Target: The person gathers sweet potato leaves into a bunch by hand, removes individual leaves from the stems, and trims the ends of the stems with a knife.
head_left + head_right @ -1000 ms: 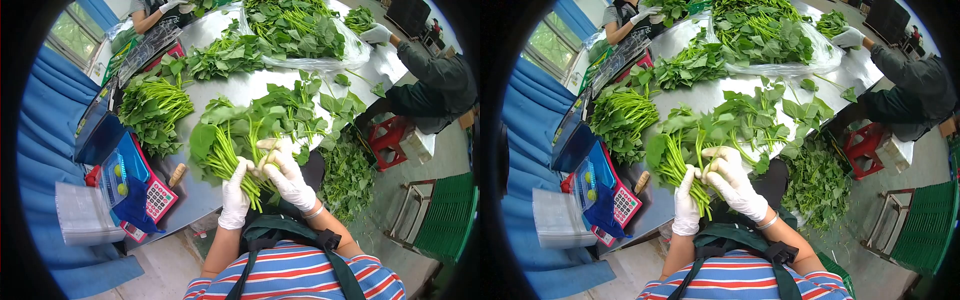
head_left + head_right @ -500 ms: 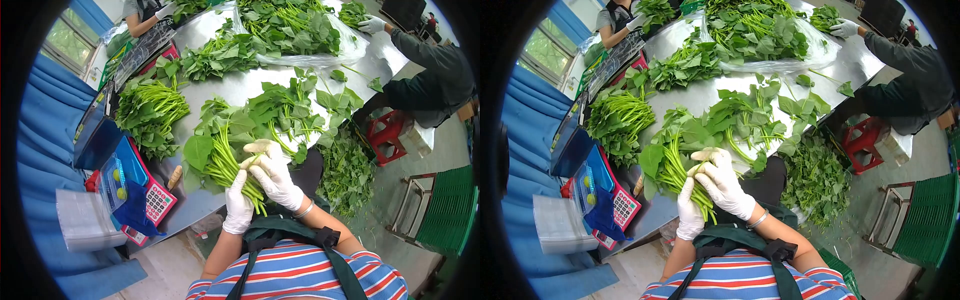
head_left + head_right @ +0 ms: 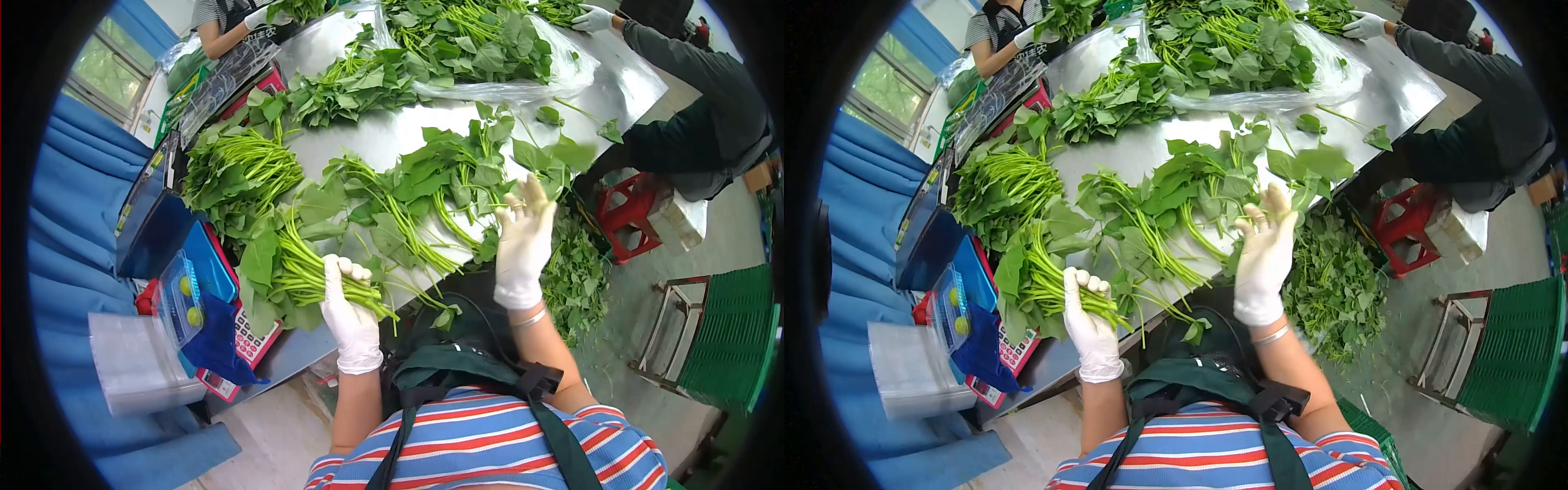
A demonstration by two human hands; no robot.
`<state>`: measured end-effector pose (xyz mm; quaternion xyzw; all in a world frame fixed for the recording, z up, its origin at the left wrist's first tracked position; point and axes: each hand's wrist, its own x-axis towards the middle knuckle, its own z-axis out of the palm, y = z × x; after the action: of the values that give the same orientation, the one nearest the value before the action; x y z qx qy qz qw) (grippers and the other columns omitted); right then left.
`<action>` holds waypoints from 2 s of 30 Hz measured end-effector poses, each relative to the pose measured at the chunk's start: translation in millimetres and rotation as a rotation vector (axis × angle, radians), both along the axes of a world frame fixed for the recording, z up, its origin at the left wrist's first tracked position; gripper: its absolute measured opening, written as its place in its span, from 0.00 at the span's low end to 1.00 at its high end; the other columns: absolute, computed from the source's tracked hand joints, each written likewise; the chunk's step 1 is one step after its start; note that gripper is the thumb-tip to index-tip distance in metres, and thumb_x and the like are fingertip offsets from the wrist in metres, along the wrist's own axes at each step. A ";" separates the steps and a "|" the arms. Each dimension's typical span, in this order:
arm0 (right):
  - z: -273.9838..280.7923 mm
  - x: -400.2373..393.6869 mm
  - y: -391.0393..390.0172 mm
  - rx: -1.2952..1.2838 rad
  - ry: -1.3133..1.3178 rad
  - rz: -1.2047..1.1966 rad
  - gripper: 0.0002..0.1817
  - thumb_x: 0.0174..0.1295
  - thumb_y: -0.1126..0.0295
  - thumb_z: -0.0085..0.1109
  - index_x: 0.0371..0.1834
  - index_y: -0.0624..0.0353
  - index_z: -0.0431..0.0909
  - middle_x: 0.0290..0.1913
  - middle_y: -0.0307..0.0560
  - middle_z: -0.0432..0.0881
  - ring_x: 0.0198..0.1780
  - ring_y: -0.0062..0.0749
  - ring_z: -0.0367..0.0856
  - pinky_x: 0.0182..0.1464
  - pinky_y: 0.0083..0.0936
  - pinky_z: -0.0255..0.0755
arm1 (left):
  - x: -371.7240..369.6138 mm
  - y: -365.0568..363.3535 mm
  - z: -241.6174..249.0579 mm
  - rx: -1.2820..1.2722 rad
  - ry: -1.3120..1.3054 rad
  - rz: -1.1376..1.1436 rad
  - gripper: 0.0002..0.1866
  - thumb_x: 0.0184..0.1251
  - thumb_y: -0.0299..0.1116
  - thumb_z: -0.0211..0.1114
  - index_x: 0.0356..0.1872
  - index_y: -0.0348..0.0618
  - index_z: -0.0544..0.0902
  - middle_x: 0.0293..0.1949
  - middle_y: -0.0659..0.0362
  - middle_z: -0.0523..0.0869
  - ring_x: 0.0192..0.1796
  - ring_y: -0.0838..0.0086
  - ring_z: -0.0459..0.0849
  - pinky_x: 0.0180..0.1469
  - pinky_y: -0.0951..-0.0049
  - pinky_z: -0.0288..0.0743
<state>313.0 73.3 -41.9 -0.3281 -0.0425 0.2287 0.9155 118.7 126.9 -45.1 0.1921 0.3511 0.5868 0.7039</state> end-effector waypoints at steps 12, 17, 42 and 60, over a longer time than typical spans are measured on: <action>-52.1 -46.9 29.5 -1.108 -1.394 0.465 0.16 0.53 0.54 0.60 0.25 0.56 0.79 0.22 0.47 0.79 0.26 0.42 0.79 0.29 0.33 0.71 | 3.7 -0.9 -1.6 0.101 0.019 0.004 0.06 0.70 0.33 0.54 0.35 0.43 0.72 0.28 0.65 0.71 0.27 0.80 0.67 0.32 0.78 0.66; -56.4 -42.3 50.1 -1.110 -1.417 0.433 0.16 0.51 0.55 0.62 0.34 0.56 0.76 0.26 0.47 0.77 0.29 0.42 0.78 0.31 0.33 0.70 | 1.9 -0.2 -1.5 0.070 0.035 0.020 0.05 0.70 0.33 0.54 0.36 0.43 0.73 0.27 0.65 0.71 0.28 0.80 0.68 0.33 0.78 0.67; 1.1 -51.7 11.5 -0.122 -0.406 0.635 0.06 0.56 0.78 0.58 0.37 0.62 0.74 0.43 0.44 0.78 0.40 0.22 0.76 0.47 0.22 0.70 | 18.4 9.8 10.9 0.065 0.154 0.007 0.05 0.64 0.28 0.61 0.38 0.42 0.74 0.30 0.59 0.77 0.27 0.79 0.74 0.30 0.79 0.70; -6.5 -44.7 7.2 -0.498 -0.491 1.219 0.15 0.65 0.64 0.51 0.48 0.63 0.68 0.45 0.44 0.75 0.44 0.22 0.73 0.49 0.23 0.68 | 14.3 1.9 6.2 0.242 0.331 -0.264 0.10 0.55 0.18 0.64 0.35 0.41 0.73 0.36 0.56 0.81 0.26 0.79 0.74 0.30 0.82 0.70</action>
<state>268.3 80.5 -48.4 -0.4877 -0.3708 0.6235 0.4857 133.0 128.8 -38.9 0.4125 0.3607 0.4882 0.6793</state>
